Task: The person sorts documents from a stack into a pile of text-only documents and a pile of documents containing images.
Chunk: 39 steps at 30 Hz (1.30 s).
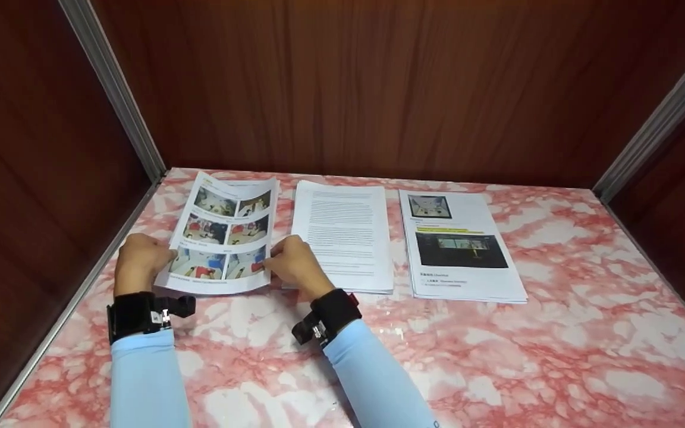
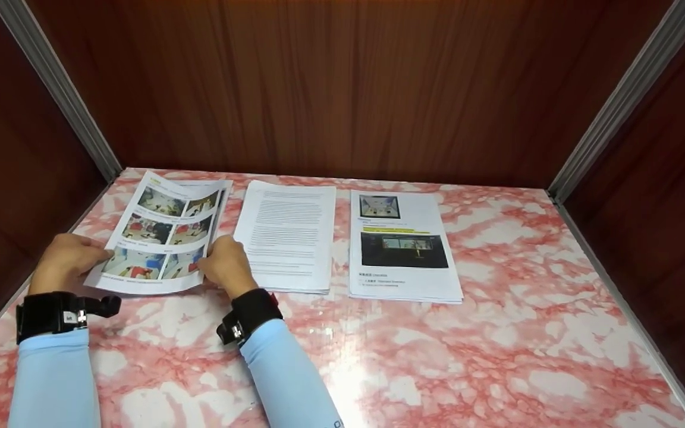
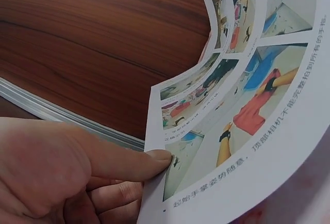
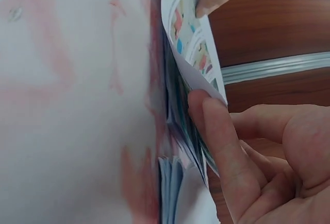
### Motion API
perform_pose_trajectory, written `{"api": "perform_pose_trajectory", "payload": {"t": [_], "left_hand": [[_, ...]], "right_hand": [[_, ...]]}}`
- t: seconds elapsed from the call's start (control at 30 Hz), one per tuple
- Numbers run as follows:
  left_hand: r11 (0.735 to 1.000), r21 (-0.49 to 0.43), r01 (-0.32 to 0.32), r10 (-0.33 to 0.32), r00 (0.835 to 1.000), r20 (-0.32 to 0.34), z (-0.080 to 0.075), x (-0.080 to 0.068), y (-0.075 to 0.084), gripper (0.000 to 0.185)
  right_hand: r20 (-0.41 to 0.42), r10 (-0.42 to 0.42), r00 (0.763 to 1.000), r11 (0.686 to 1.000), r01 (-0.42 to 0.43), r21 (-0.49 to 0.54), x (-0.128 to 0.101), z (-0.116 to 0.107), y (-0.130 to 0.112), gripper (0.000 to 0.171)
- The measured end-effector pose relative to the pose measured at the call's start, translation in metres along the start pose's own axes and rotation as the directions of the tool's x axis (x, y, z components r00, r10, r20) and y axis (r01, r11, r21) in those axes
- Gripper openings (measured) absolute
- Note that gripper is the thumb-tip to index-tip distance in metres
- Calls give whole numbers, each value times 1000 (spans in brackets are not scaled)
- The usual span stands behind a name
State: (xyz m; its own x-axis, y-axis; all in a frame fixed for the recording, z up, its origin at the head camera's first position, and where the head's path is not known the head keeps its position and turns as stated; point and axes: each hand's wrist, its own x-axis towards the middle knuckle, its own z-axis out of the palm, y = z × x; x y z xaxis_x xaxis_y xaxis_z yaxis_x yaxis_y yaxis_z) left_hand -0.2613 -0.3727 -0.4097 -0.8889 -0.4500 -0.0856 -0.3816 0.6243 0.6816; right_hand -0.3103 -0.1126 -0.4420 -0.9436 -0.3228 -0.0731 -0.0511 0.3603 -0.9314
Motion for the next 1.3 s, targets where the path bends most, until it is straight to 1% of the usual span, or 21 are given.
{"api": "perform_pose_trajectory", "payload": {"t": [0.07,0.17,0.3,0.37,0.4,0.5,0.6,0.67,0.77,0.8,0.9,1.03,1.1,1.2,1.23,1.3], "left_hand": [[999,-33,6,-6,1000,8,0,-1,2,42],[998,-63,8,-7,1000,20,1,-3,5,41],[998,-66,-11,12,1000,18,1,-5,9,38],[997,-64,-33,34,999,15,3,-6,16,37],[997,-72,-33,34,999,17,5,-6,21,36],[990,-138,-25,29,999,31,11,-10,36,35],[977,-213,-25,32,999,32,24,-15,56,34],[975,-213,-61,67,998,20,33,-18,72,33],[970,-230,-78,88,996,31,48,-25,98,33],[973,-216,-86,95,995,31,53,-28,107,33],[963,-256,-78,94,994,49,49,-24,106,32],[946,-306,-111,124,992,25,51,-18,102,26],[936,-333,-110,122,992,14,54,-16,99,24],[924,-368,-108,117,993,3,57,-11,94,21],[911,-398,-110,123,992,8,65,-14,100,20],[897,-428,-108,131,991,24,79,-18,110,19]], "right_hand": [[-6,-25,1000,999,25,-40,0,-3,0,15],[-12,-54,998,997,54,-56,1,-9,0,16],[-38,-87,995,990,82,-111,3,-18,0,21],[-65,-92,994,986,82,-146,2,-27,1,22],[-74,-86,994,985,74,-154,2,-32,1,22],[-92,-70,993,990,58,-130,1,-50,1,17],[-93,-60,994,993,50,-108,-1,-77,0,13],[-97,-60,993,993,50,-103,-4,-98,1,13],[-106,-53,993,993,42,-110,-10,-133,6,12],[-110,-48,993,992,35,-118,-13,-145,8,12],[-96,-14,995,993,3,-115,-13,-146,3,14],[-70,31,997,996,-37,-85,-13,-147,-2,14],[-58,45,997,997,-49,-62,-12,-148,-3,14],[-37,74,997,997,-74,-23,-11,-148,-4,23],[-35,76,997,997,-76,-11,-14,-157,0,26],[-28,87,996,996,-87,-1,-20,-174,5,30]]}}
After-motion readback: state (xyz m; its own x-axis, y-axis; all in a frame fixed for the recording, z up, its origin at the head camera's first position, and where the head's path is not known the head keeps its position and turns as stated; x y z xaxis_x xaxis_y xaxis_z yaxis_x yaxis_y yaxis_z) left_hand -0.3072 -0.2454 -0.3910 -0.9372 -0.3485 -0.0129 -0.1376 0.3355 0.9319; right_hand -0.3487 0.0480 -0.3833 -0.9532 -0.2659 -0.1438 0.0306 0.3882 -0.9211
